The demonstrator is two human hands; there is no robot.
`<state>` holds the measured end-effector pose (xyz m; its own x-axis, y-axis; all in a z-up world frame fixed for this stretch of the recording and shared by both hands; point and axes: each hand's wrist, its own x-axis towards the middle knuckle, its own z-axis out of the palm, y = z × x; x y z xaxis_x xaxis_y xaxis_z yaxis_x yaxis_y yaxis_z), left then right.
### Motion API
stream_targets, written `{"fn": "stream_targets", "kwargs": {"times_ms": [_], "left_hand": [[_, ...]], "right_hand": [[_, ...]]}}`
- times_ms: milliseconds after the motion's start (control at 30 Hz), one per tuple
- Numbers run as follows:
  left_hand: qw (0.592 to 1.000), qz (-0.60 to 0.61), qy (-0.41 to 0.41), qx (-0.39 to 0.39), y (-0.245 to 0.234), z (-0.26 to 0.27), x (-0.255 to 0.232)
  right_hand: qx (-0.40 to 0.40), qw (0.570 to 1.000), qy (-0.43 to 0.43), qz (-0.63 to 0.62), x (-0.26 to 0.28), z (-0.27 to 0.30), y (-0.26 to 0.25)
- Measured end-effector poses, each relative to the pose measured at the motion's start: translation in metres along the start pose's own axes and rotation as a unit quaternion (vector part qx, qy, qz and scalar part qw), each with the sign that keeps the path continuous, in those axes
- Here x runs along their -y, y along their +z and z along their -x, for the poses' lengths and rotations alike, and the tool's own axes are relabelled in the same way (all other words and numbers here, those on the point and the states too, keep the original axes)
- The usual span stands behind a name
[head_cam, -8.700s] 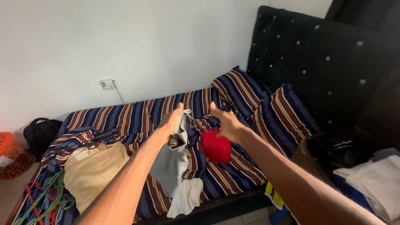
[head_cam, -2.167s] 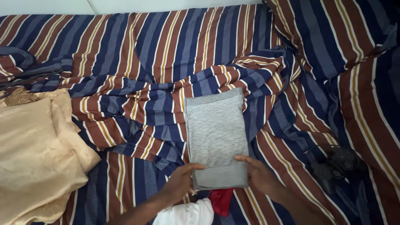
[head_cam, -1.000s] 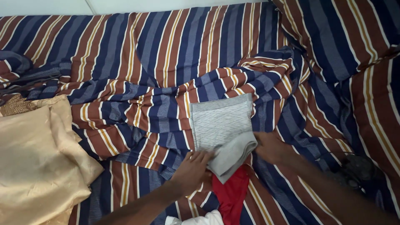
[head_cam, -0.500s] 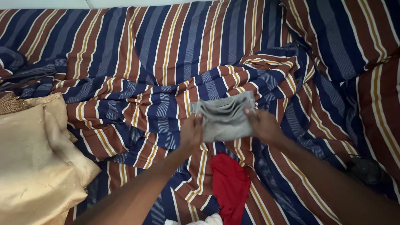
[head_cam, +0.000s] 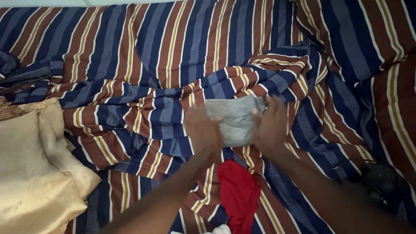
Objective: The recorder folds several pieces of clothing including underwear and a tank top and packs them into a suitcase.
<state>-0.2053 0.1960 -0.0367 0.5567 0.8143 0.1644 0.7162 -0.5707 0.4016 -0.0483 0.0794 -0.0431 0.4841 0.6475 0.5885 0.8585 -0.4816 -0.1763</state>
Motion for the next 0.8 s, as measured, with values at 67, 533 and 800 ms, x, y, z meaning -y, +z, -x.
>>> {"fn": "stream_targets", "kwargs": {"times_ms": [67, 533, 800], "left_hand": [[0.991, -0.06, 0.116, -0.022, 0.013, 0.008, 0.004], [0.919, -0.129, 0.301, 0.221, -0.013, 0.016, 0.072], [0.897, -0.102, 0.408, 0.133, 0.009, 0.003, 0.056]], "right_hand": [[0.106, 0.991, -0.003, -0.076, 0.027, -0.01, -0.01], [0.197, 0.937, -0.289, 0.001, -0.032, 0.01, -0.017], [0.402, 0.844, -0.318, 0.161, 0.002, 0.004, -0.031]]}}
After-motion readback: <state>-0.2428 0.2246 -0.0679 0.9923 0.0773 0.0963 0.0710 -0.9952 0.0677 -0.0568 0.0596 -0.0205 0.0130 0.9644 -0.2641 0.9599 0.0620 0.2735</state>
